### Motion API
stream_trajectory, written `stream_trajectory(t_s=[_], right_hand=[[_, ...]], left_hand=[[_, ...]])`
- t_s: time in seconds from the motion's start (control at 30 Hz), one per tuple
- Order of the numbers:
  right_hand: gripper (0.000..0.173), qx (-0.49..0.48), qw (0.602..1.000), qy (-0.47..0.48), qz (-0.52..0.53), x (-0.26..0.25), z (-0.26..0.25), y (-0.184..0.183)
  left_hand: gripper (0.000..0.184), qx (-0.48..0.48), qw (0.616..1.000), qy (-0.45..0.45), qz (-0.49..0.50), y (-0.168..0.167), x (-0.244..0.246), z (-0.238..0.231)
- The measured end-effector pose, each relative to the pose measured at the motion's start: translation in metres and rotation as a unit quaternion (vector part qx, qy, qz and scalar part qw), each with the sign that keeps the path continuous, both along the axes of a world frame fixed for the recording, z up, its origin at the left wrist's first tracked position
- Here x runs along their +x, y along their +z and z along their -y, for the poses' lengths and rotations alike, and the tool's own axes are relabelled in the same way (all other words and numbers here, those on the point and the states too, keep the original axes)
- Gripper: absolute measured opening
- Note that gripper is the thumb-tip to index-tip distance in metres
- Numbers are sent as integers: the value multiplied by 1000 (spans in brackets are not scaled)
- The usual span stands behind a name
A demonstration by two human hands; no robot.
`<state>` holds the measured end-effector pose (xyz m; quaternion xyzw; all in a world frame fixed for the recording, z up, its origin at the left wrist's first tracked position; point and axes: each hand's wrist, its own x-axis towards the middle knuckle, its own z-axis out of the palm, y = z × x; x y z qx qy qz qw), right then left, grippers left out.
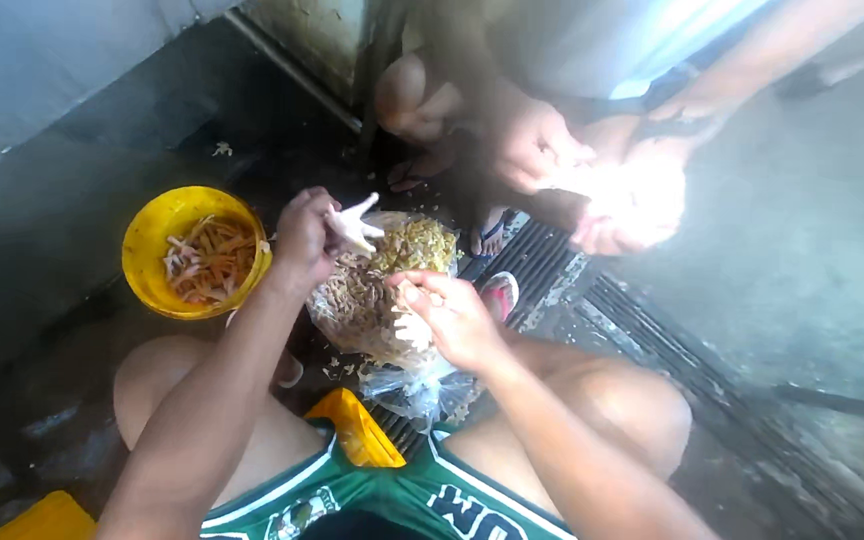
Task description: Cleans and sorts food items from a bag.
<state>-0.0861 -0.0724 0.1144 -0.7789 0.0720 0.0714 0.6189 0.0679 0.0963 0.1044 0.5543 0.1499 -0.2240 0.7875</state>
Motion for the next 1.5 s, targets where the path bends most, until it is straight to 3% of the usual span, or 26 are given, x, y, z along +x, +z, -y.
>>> stream_trajectory(t_s=[0.1,0.23,0.43,0.53,0.6,0.67,0.73,0.83,1.0,1.23,1.37,1.5], right_hand=[[29,68,997,-29,4,5,-3,-9],[24,133,990,-50,20,5,-8,-19],[29,71,995,-40,57,0,-19,-16],[32,10,987,41,156,-22,-23,7],[34,33,976,71,203,-32,-23,12],[30,39,981,55,179,-32,-19,5],[26,60,992,18,114,-29,-15,1],[28,91,994,-30,61,-24,-11,5],[35,120,991,-23,63,-25,-6,0],[31,173,984,-30,39,-23,2,-8],[26,104,993,-21,58,-19,-5,-3],[22,40,999,-21,30,-17,-12,-1]], left_hand=[[13,-10,996,-76,-54,-1,-27,19],[14,10,991,-135,-1,-8,-50,27],[24,115,982,-141,55,-17,-17,28],[14,122,992,-45,-1,-21,17,7],[9,75,996,54,-17,-16,42,-12],[17,-37,998,48,25,-6,44,-24],[19,-176,979,-46,93,-4,28,-25],[19,-320,915,-198,146,4,8,-17],[23,-407,836,-342,137,14,-1,-7],[28,-327,846,-382,176,11,3,-11],[26,-164,865,-412,233,13,-12,-2],[21,-29,842,-457,285,16,-41,11]])
